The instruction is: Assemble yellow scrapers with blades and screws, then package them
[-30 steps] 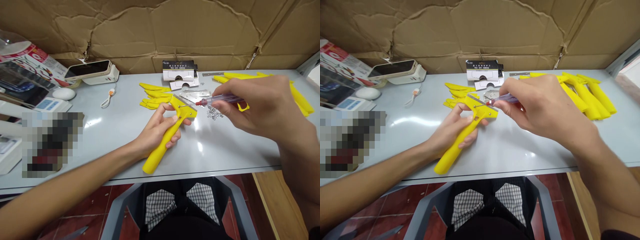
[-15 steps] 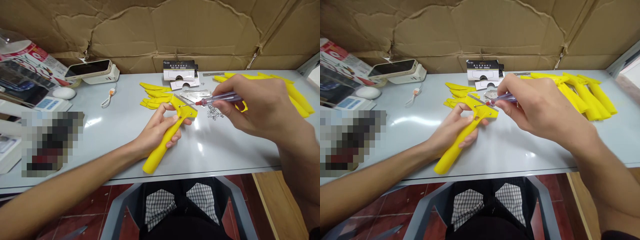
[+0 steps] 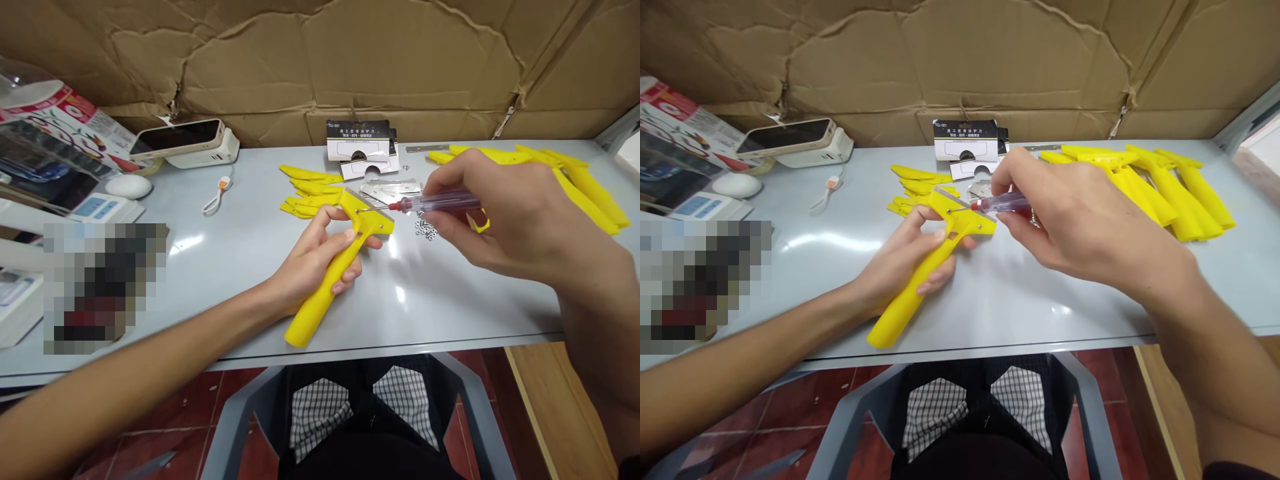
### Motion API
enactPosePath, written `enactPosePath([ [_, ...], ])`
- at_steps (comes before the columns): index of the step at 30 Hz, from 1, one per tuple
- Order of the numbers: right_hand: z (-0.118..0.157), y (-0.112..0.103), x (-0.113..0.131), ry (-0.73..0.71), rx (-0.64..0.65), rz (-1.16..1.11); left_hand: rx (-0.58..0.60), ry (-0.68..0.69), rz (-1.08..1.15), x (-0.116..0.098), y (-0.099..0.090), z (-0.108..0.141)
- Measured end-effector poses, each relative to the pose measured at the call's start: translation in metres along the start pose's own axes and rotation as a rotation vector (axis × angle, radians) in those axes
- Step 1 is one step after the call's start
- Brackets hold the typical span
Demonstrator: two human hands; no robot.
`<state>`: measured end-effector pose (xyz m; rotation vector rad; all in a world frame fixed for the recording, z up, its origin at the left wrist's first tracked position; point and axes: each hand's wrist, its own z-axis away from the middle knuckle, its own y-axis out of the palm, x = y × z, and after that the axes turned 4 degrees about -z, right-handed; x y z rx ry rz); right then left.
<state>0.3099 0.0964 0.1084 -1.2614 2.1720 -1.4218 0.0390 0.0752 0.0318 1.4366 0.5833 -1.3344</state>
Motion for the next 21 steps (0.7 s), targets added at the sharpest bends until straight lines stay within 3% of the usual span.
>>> enactPosePath([
  [5,-0.0004,0.0021,-0.0076,-0.035,-0.068,0.146,0.013,0.005,0.002,0.0,0.0011,0.0005],
  [14,-0.0011,0.0035,-0.0043,-0.072,-0.006,-0.036,0.002,0.005,-0.01,-0.0002,0.001,-0.0002],
  [21,-0.002,0.0044,-0.0073,-0.056,-0.084,0.102,0.005,0.004,-0.006,-0.0011,0.0015,0.0006],
])
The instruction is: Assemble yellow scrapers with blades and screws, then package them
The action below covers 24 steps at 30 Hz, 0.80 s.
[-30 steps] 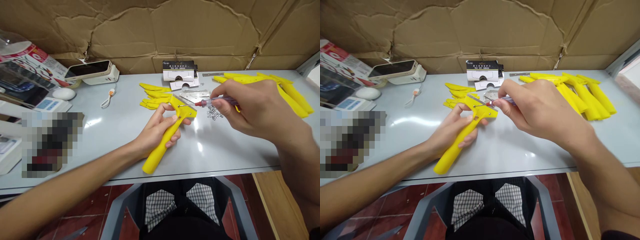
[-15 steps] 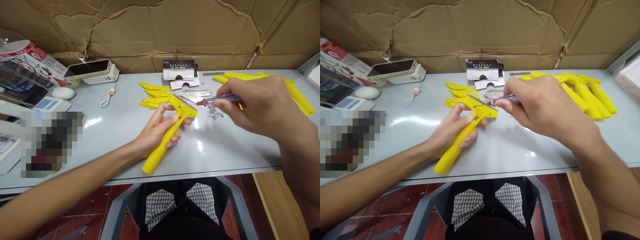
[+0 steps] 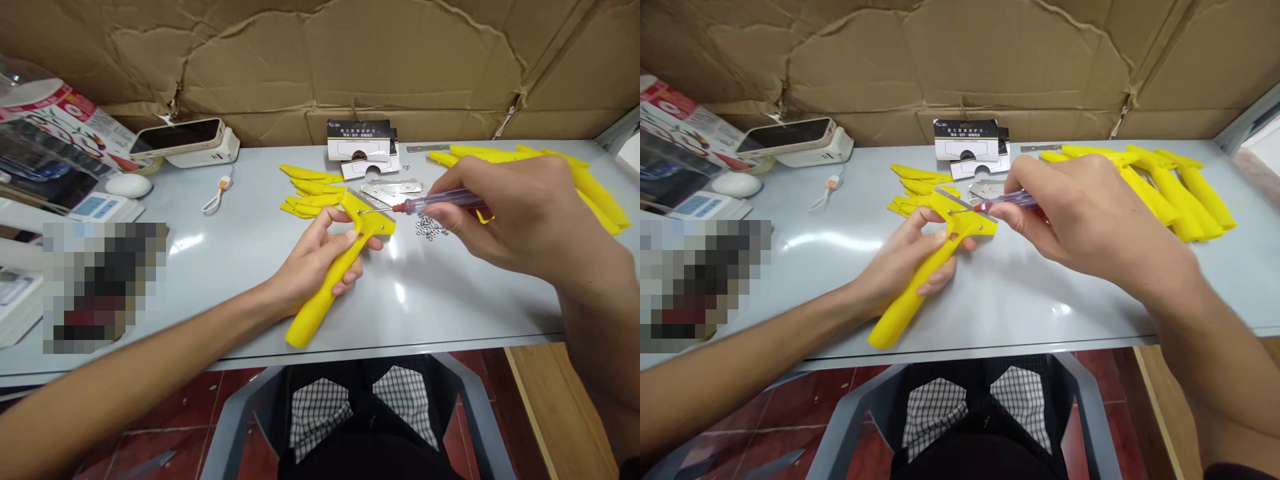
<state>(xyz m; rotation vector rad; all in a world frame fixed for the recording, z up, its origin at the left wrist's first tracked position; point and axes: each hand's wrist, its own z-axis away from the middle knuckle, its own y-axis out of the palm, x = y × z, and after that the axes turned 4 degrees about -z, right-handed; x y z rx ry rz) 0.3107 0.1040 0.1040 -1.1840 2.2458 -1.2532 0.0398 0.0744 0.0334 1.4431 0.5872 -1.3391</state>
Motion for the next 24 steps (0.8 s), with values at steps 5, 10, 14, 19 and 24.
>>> enactPosePath([
  [5,-0.0002,-0.0033,0.0036,0.029,0.099,-0.08,0.007,0.009,-0.018,0.0008,-0.0008,-0.0003],
  [10,-0.0001,-0.0036,0.0059,0.016,0.073,-0.153,0.001,0.002,-0.03,0.0007,-0.0013,-0.0003],
  [14,0.0006,-0.0026,0.0052,0.003,0.045,-0.107,-0.013,-0.006,-0.026,-0.0003,-0.0005,-0.0002],
  [19,0.002,-0.002,0.0049,0.02,0.028,-0.014,-0.021,-0.005,-0.033,-0.0004,0.0004,0.0],
  [24,0.0009,-0.0012,0.0033,-0.028,0.024,-0.027,-0.018,0.005,-0.051,0.0007,-0.0006,0.0004],
])
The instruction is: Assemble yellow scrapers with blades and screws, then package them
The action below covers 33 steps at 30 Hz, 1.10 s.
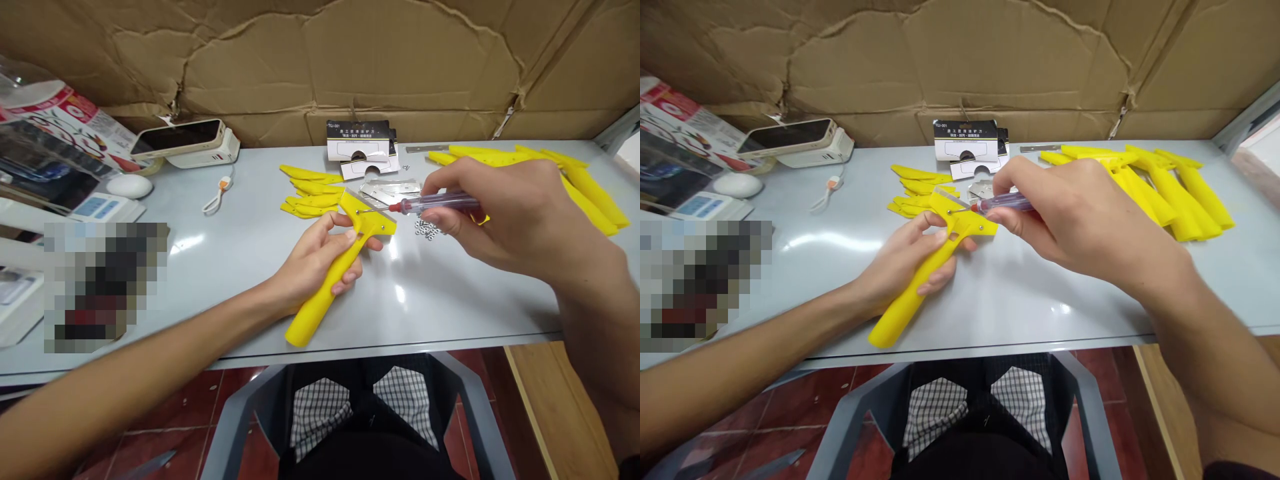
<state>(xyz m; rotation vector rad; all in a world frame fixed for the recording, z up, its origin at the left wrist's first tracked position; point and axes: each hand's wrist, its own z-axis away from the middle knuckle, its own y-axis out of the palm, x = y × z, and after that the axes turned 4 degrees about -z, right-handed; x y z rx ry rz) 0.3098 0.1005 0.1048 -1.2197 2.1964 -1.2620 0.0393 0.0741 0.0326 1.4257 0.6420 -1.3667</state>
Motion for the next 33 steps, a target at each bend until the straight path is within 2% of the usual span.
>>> enactPosePath([
  [3,-0.0009,-0.0011,-0.0008,-0.019,-0.013,0.029,0.02,0.014,-0.027,0.0013,-0.0003,0.0008],
  [7,-0.001,-0.0029,0.0012,0.061,0.019,0.062,0.046,0.022,-0.053,0.0022,-0.0002,0.0013],
  [13,-0.0001,-0.0028,0.0039,0.08,0.064,-0.057,0.043,0.011,-0.027,0.002,-0.0015,0.0],
  [18,-0.0006,-0.0027,0.0045,0.005,-0.013,-0.009,0.028,0.009,-0.017,0.0023,-0.0015,-0.0006],
  [22,-0.0002,-0.0024,0.0047,-0.013,-0.027,0.062,0.025,0.018,-0.036,0.003,-0.0003,0.0006],
  [28,0.0014,-0.0018,0.0022,0.047,0.03,0.183,0.024,0.062,-0.114,0.005,0.0032,0.005],
  [33,0.0007,-0.0007,0.0031,0.086,0.052,0.154,0.026,0.068,-0.118,0.0058,0.0044,0.0048],
])
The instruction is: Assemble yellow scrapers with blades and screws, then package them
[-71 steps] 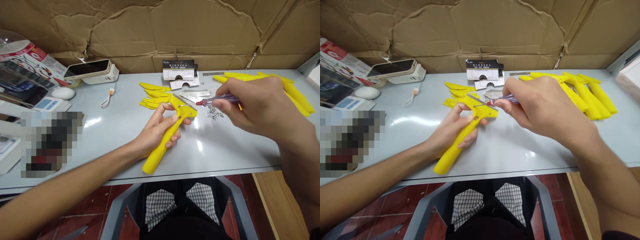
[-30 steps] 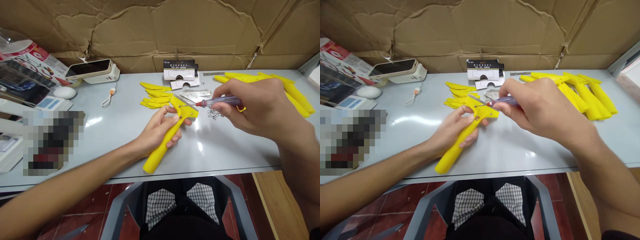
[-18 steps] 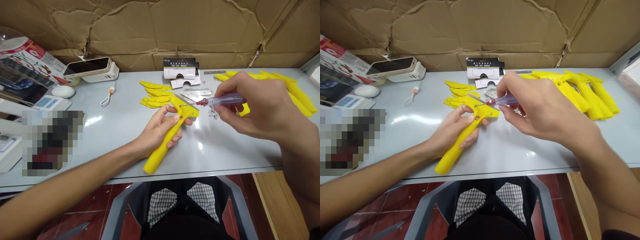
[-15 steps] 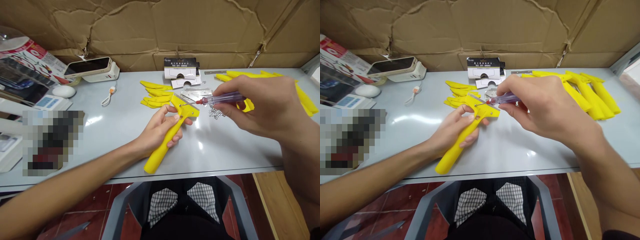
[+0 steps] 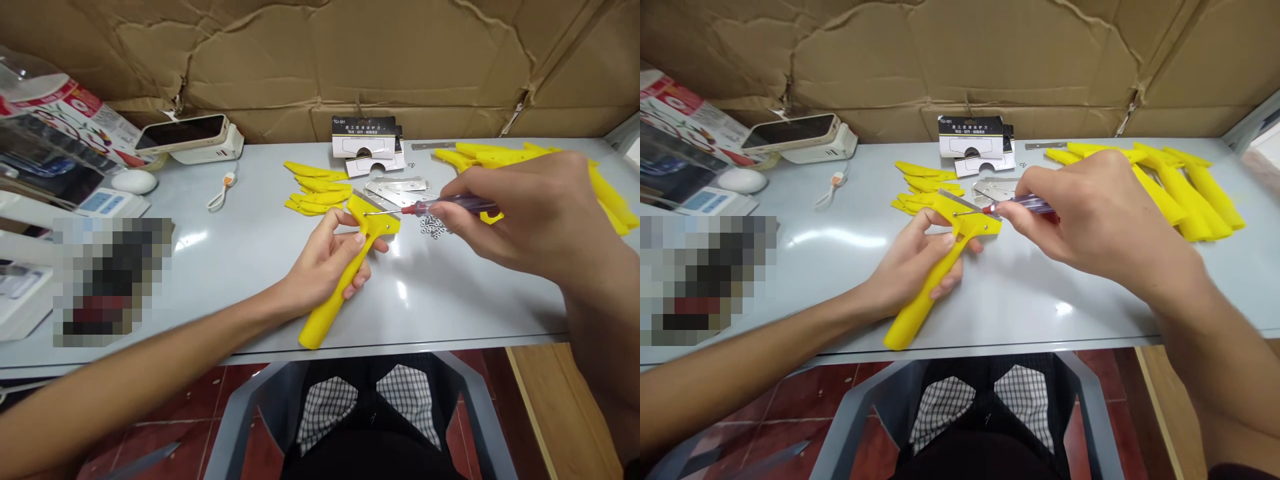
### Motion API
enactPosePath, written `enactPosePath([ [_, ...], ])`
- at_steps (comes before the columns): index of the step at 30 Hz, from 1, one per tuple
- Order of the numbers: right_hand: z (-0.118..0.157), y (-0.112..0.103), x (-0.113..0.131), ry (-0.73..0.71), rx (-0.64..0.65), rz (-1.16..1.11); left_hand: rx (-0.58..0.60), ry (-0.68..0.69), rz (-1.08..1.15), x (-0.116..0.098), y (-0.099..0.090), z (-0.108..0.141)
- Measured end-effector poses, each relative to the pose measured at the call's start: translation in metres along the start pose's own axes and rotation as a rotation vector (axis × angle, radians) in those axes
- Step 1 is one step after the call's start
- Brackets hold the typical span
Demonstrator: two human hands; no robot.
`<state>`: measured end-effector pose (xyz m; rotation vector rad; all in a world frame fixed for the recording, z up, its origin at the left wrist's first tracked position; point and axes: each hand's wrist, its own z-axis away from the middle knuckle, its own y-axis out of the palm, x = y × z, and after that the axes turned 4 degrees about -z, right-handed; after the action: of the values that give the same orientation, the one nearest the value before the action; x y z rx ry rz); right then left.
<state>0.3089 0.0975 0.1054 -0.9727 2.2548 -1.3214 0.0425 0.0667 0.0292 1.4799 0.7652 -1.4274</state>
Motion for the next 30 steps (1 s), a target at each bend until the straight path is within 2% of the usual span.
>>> enactPosePath([
  [3,-0.001,0.0,0.002,-0.013,-0.011,-0.035,0.002,0.006,0.006,0.001,-0.001,-0.001],
  [7,-0.001,-0.002,0.004,0.04,0.034,-0.01,0.001,0.022,-0.008,0.003,-0.001,0.0],
  [12,-0.003,0.001,-0.002,0.034,0.082,-0.056,-0.018,-0.034,0.03,-0.001,-0.002,-0.002],
  [15,-0.004,0.009,-0.005,0.019,0.179,-0.144,-0.017,-0.092,0.062,-0.006,-0.001,-0.003],
  [19,-0.006,0.021,-0.005,0.012,0.379,-0.244,-0.009,-0.139,0.097,-0.009,-0.001,-0.005],
  [21,-0.007,0.023,-0.004,0.022,0.408,-0.245,-0.02,-0.154,0.114,-0.009,-0.001,-0.006],
  [26,-0.012,0.011,-0.016,0.107,0.273,-0.196,-0.062,-0.136,0.141,-0.009,-0.002,-0.007],
  [30,-0.003,0.016,-0.049,0.221,0.193,-0.114,-0.049,-0.123,0.102,-0.008,-0.002,-0.008],
])
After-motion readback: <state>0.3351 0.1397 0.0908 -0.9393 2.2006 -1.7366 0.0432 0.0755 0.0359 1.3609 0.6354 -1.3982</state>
